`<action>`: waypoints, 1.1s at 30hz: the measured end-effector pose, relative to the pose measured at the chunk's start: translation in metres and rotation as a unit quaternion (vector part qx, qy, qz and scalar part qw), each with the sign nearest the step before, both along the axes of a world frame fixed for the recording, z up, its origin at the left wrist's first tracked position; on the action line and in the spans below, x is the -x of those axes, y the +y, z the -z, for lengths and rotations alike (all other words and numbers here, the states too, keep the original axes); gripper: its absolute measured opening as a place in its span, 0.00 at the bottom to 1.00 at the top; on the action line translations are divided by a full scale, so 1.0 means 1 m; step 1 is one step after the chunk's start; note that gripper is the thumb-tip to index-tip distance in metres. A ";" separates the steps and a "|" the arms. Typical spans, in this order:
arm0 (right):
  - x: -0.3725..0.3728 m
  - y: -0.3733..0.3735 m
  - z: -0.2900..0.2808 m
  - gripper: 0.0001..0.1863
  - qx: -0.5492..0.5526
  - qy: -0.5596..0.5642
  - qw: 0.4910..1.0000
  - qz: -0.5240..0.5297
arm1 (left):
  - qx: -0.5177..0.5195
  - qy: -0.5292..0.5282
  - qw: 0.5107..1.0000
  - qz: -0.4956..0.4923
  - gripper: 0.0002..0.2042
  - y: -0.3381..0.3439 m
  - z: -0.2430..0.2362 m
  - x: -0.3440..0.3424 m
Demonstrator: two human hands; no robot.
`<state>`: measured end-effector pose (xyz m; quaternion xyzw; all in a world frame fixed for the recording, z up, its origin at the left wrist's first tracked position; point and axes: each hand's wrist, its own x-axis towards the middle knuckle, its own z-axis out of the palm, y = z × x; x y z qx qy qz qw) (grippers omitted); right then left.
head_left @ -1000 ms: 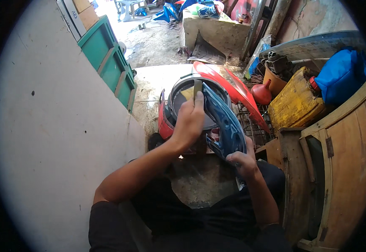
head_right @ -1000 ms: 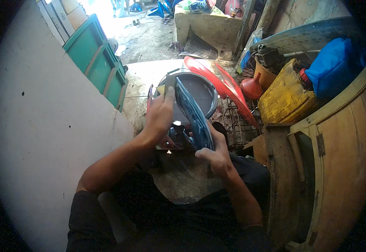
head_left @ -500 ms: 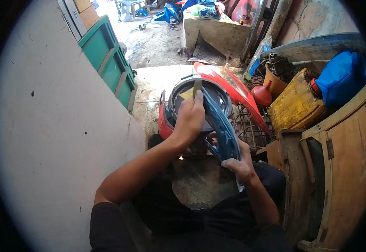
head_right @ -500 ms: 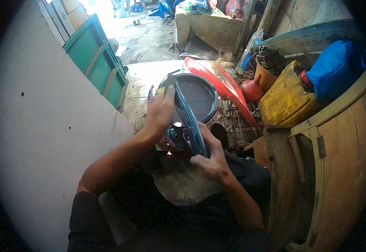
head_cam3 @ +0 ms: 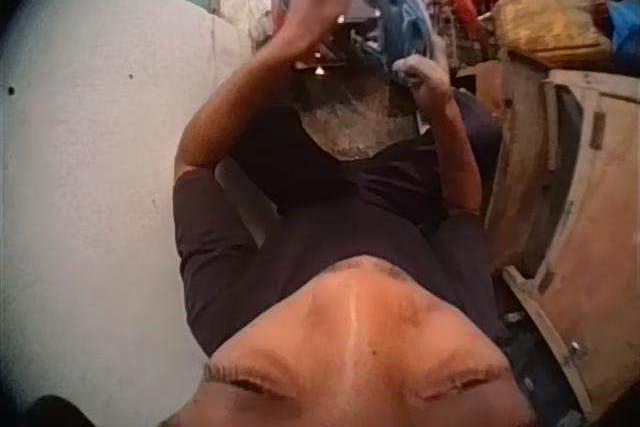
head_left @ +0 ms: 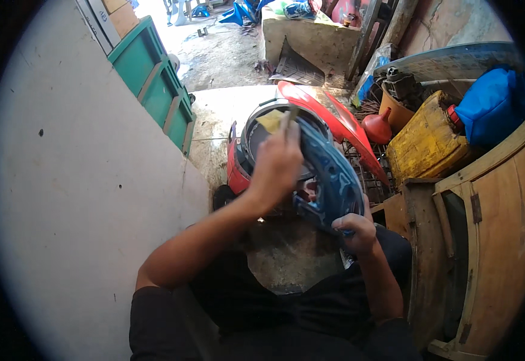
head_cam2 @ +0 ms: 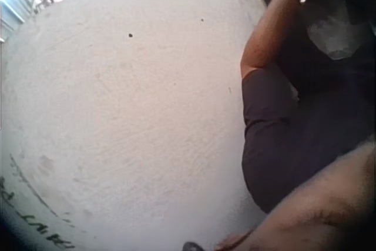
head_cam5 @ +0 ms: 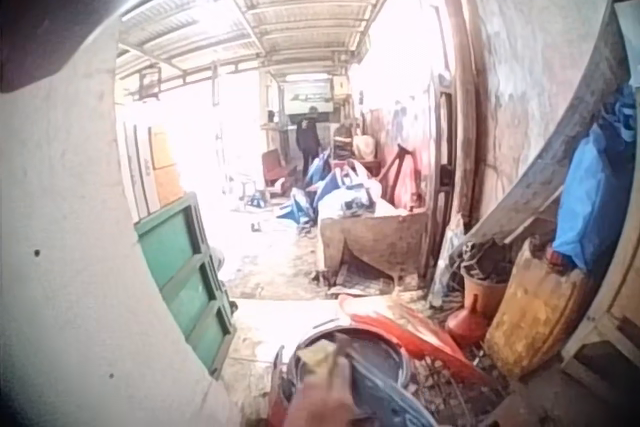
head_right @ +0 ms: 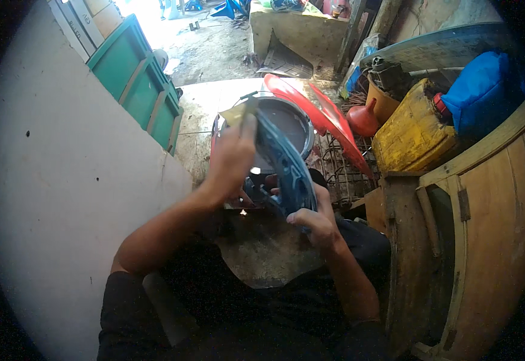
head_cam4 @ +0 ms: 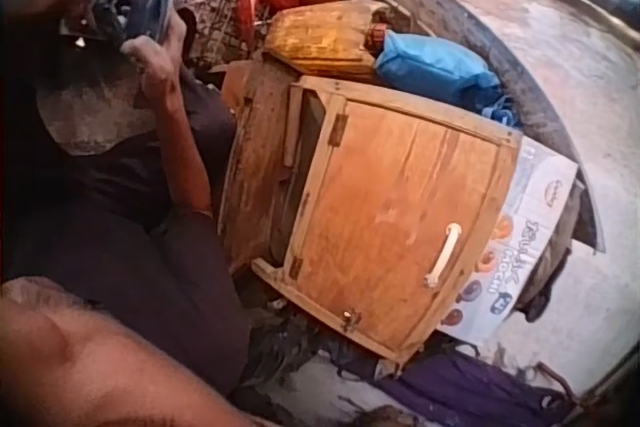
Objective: The person sands the surface of a blue and white patterned motorcycle fairing piece using a yellow sanding block, dipping the piece into a bucket of water occasionally.
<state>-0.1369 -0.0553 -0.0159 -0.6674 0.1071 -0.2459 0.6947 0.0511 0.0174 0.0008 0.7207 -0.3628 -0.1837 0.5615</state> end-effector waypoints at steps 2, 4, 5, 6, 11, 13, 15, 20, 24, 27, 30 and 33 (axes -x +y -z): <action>0.000 0.002 0.009 0.25 0.038 -0.072 0.997 0.006 | -0.017 0.017 1.000 0.000 0.23 0.005 -0.009 0.001; 0.008 -0.016 0.040 0.12 0.195 -0.134 0.971 0.035 | 0.012 -0.125 0.992 -0.019 0.23 0.006 -0.001 0.022; 0.011 -0.017 0.042 0.05 0.250 -0.135 0.957 0.056 | 0.040 -0.200 0.978 -0.037 0.23 0.004 0.005 0.024; 0.016 -0.020 0.043 0.02 0.303 -0.135 0.940 0.080 | 0.066 -0.271 0.958 -0.059 0.23 0.000 0.012 0.028; 0.015 -0.018 0.037 0.11 0.312 -0.110 0.935 0.127 | 0.006 -0.204 0.979 -0.008 0.25 0.007 -0.002 0.023; 0.019 -0.020 0.036 0.13 0.303 -0.125 0.935 0.135 | 0.020 -0.328 0.945 -0.016 0.24 0.013 -0.002 0.048; 0.013 -0.020 0.027 0.13 0.297 -0.147 0.934 0.135 | -0.011 -0.189 0.982 -0.014 0.25 0.005 -0.011 0.026; 0.026 -0.024 0.043 0.13 0.271 -0.114 0.948 0.121 | 0.038 -0.294 0.955 0.007 0.25 0.011 -0.005 0.049; 0.011 -0.015 0.026 0.09 0.269 -0.135 0.950 0.082 | -0.015 -0.168 0.985 -0.015 0.25 0.004 -0.012 0.007; 0.023 -0.024 0.042 0.02 0.349 -0.099 0.929 0.071 | 0.010 -0.298 0.954 0.011 0.24 0.007 -0.012 0.030; 0.026 -0.022 0.044 0.11 0.033 -0.081 0.996 0.033 | 0.019 -0.372 0.927 0.043 0.23 0.012 -0.008 0.044; 0.003 0.004 -0.012 0.20 -0.221 -0.007 0.975 -0.002 | -0.082 -0.269 0.959 0.039 0.25 0.004 -0.013 0.005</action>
